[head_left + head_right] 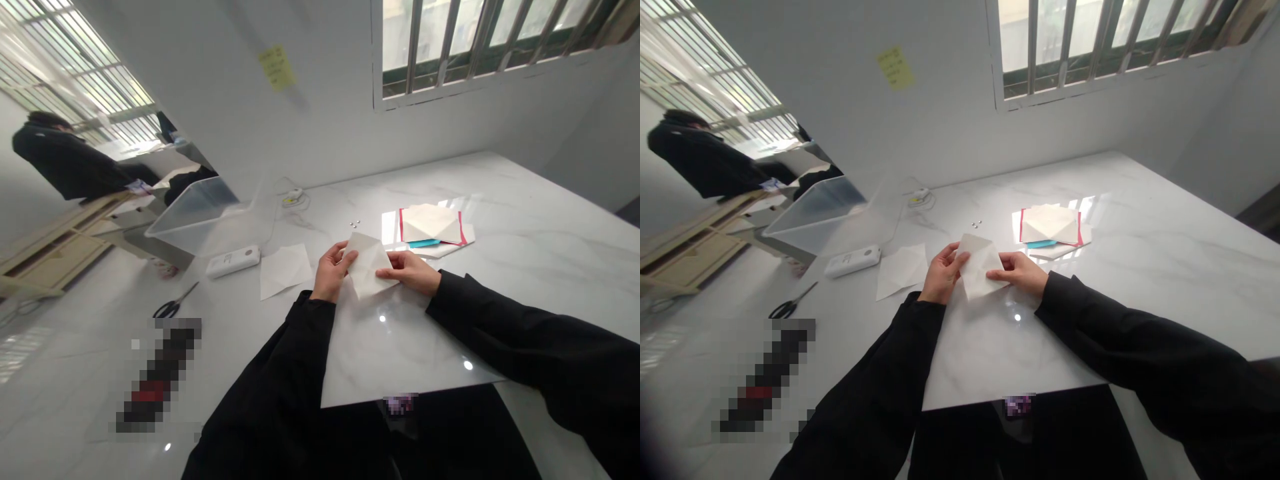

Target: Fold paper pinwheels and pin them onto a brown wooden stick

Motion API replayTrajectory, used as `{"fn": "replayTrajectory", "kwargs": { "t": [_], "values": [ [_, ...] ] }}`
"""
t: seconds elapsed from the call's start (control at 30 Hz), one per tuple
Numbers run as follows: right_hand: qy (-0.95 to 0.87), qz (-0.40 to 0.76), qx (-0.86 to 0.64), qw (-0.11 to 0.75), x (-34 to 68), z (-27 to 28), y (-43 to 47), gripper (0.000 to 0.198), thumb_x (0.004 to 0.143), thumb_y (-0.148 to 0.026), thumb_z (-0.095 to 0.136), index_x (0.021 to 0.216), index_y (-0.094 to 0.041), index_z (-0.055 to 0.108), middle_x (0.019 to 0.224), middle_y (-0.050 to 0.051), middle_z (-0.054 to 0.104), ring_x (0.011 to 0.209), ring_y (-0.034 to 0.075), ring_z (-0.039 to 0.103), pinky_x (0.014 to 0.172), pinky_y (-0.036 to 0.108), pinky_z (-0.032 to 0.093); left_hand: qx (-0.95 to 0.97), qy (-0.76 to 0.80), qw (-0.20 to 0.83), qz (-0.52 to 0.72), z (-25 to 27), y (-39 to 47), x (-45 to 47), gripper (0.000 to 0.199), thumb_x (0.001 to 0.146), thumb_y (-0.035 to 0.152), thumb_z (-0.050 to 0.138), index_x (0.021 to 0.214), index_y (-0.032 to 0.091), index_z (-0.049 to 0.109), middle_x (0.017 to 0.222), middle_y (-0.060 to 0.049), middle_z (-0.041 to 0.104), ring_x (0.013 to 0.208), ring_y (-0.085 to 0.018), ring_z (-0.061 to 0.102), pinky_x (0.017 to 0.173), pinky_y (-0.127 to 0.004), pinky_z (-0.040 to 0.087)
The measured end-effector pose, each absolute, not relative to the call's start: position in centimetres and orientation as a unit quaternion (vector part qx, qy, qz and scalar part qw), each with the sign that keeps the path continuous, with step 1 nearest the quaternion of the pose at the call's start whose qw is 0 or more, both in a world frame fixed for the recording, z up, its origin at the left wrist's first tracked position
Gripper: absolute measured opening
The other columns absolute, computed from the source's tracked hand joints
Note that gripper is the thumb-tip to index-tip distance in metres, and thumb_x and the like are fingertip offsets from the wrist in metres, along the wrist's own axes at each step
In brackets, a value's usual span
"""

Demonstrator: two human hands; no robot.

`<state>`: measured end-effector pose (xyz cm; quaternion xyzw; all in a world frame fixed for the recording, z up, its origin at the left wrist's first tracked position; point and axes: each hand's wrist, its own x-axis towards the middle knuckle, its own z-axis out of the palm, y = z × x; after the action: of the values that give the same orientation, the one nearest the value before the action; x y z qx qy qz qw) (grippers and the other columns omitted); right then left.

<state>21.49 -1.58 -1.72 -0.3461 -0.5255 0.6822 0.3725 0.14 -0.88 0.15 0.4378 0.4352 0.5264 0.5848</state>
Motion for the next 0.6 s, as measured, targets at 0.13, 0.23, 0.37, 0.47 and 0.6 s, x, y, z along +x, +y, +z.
{"fn": "replayTrajectory", "kwargs": {
  "t": [0.13, 0.23, 0.37, 0.47, 0.6],
  "values": [
    [-0.517, 0.686, -0.347, 0.376, 21.43, -1.84, -1.56, 0.048, 0.077, -0.041, 0.088, 0.117, -0.017, 0.075, 0.102, 0.008, 0.081, 0.090, 0.025, 0.078, 0.083, 0.039, 0.063, 0.457, 0.421, 0.584, 0.521, 0.61, -0.97, -0.01, 0.048, 0.068, 0.045, 0.092, 0.102, 0.019, 0.071, 0.105, -0.005, 0.076, 0.081, -0.015, 0.068, 0.073, -0.026, 0.054],
    [-0.513, 0.678, -0.358, 0.385, 21.32, -2.03, -1.48, 0.049, 0.077, -0.041, 0.087, 0.118, -0.016, 0.074, 0.104, 0.009, 0.081, 0.088, 0.025, 0.077, 0.081, 0.039, 0.062, 0.474, 0.405, 0.600, 0.500, 0.74, -1.13, -0.13, 0.050, 0.068, 0.043, 0.092, 0.106, 0.020, 0.071, 0.102, -0.004, 0.074, 0.081, -0.016, 0.068, 0.074, -0.027, 0.054],
    [-0.527, 0.658, -0.376, 0.385, 21.33, -2.10, -1.46, 0.046, 0.080, -0.043, 0.085, 0.117, -0.017, 0.074, 0.102, 0.009, 0.080, 0.086, 0.024, 0.075, 0.078, 0.038, 0.061, 0.519, 0.403, 0.580, 0.482, 0.46, -1.00, -0.47, 0.040, 0.069, 0.039, 0.091, 0.099, 0.020, 0.073, 0.103, -0.004, 0.072, 0.080, -0.014, 0.065, 0.070, -0.026, 0.052],
    [-0.535, 0.647, -0.383, 0.385, 21.42, -2.11, -1.38, 0.046, 0.081, -0.042, 0.084, 0.118, -0.018, 0.073, 0.101, 0.007, 0.079, 0.085, 0.022, 0.074, 0.075, 0.035, 0.059, 0.545, 0.400, 0.554, 0.486, 0.23, -0.76, -0.71, 0.027, 0.073, 0.037, 0.088, 0.089, 0.020, 0.074, 0.104, -0.004, 0.072, 0.086, -0.015, 0.065, 0.071, -0.025, 0.050],
    [-0.538, 0.647, -0.378, 0.386, 21.50, -2.22, -1.21, 0.046, 0.081, -0.041, 0.082, 0.121, -0.020, 0.072, 0.104, 0.006, 0.078, 0.085, 0.021, 0.073, 0.070, 0.031, 0.058, 0.580, 0.397, 0.542, 0.461, 0.41, -0.80, -0.81, 0.019, 0.075, 0.035, 0.082, 0.083, 0.019, 0.073, 0.103, -0.004, 0.071, 0.082, -0.015, 0.064, 0.067, -0.025, 0.049]
  ]
}}
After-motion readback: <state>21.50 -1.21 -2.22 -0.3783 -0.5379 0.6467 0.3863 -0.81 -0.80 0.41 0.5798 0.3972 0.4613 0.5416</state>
